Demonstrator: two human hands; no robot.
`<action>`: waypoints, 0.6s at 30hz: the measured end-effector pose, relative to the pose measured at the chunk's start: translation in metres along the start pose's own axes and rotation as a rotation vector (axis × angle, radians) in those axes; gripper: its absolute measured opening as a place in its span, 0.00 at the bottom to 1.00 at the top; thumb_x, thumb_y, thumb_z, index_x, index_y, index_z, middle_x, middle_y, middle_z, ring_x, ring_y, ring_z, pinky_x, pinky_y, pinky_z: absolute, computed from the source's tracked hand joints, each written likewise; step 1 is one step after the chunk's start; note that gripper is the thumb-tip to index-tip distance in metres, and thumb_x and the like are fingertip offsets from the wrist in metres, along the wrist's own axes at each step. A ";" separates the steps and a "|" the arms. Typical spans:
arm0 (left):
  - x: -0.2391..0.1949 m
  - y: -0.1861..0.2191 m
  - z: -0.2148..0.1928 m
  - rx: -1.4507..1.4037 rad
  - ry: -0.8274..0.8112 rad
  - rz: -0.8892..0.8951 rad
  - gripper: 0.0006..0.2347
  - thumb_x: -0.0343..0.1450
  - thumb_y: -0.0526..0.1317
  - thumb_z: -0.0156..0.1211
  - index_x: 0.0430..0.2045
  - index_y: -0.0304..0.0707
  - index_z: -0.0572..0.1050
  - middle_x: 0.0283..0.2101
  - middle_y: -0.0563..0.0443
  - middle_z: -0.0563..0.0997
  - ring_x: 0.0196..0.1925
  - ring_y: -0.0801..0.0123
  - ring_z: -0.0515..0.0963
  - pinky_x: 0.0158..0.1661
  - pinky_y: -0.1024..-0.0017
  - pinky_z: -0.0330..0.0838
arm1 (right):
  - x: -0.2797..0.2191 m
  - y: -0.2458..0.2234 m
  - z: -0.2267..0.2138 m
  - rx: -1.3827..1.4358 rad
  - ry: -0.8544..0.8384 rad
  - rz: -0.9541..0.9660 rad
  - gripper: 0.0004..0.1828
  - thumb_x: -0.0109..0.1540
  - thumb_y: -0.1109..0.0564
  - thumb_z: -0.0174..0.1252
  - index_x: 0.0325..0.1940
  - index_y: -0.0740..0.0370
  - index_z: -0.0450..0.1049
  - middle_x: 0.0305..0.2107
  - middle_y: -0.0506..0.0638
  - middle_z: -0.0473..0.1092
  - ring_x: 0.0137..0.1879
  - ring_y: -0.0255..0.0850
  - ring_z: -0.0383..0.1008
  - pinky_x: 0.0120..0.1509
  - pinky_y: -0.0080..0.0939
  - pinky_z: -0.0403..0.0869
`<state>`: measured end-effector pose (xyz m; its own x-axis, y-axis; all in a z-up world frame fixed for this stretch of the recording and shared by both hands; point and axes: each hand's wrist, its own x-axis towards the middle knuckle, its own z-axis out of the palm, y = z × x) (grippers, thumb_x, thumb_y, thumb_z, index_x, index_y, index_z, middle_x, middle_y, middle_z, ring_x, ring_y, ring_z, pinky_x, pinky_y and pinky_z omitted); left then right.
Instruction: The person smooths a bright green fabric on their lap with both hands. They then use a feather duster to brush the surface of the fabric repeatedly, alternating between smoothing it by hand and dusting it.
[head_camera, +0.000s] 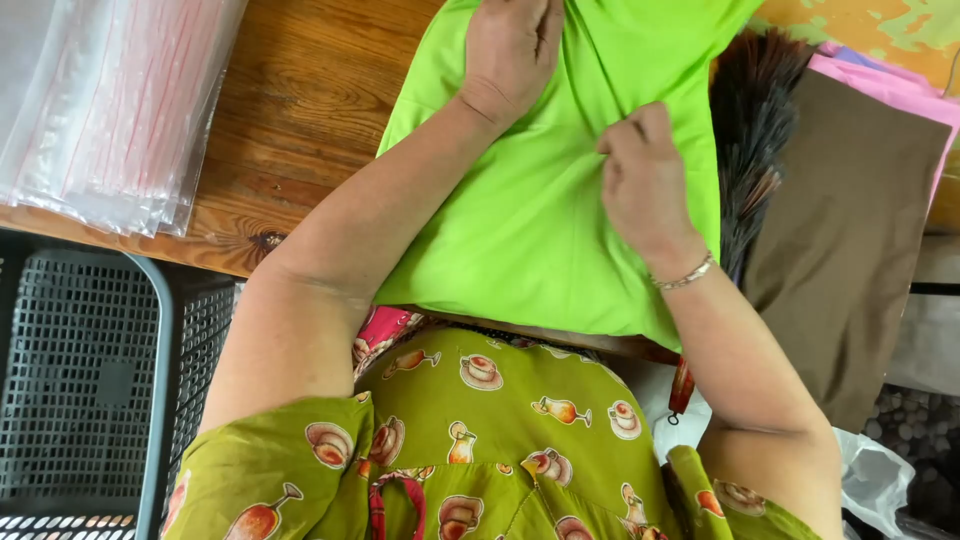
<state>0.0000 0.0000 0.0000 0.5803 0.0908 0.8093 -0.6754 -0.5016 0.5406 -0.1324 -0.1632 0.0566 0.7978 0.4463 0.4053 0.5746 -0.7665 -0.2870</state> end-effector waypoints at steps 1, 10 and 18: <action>-0.001 -0.005 0.002 0.004 0.000 0.004 0.10 0.66 0.33 0.48 0.12 0.39 0.60 0.11 0.51 0.60 0.11 0.65 0.57 0.15 0.66 0.51 | 0.004 -0.004 -0.012 0.003 0.004 -0.003 0.11 0.55 0.80 0.43 0.31 0.73 0.66 0.34 0.56 0.57 0.34 0.41 0.61 0.28 0.28 0.65; -0.002 0.018 -0.003 -0.164 -0.200 -0.084 0.06 0.68 0.30 0.41 0.20 0.37 0.64 0.16 0.52 0.65 0.16 0.72 0.63 0.18 0.75 0.59 | -0.003 -0.018 -0.021 -0.451 -0.518 0.562 0.42 0.66 0.37 0.45 0.71 0.68 0.39 0.50 0.74 0.59 0.49 0.64 0.67 0.48 0.57 0.72; 0.024 0.078 -0.047 0.546 -1.230 -0.059 0.27 0.71 0.62 0.37 0.60 0.49 0.56 0.63 0.39 0.56 0.65 0.46 0.53 0.58 0.38 0.49 | -0.005 0.038 -0.058 -0.206 0.222 0.007 0.22 0.45 0.80 0.39 0.37 0.74 0.72 0.35 0.60 0.63 0.38 0.48 0.67 0.37 0.41 0.66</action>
<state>-0.0601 0.0037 0.0725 0.8250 -0.5567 -0.0975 -0.5366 -0.8256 0.1743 -0.1251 -0.2208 0.0942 0.7293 0.3464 0.5900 0.5020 -0.8568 -0.1175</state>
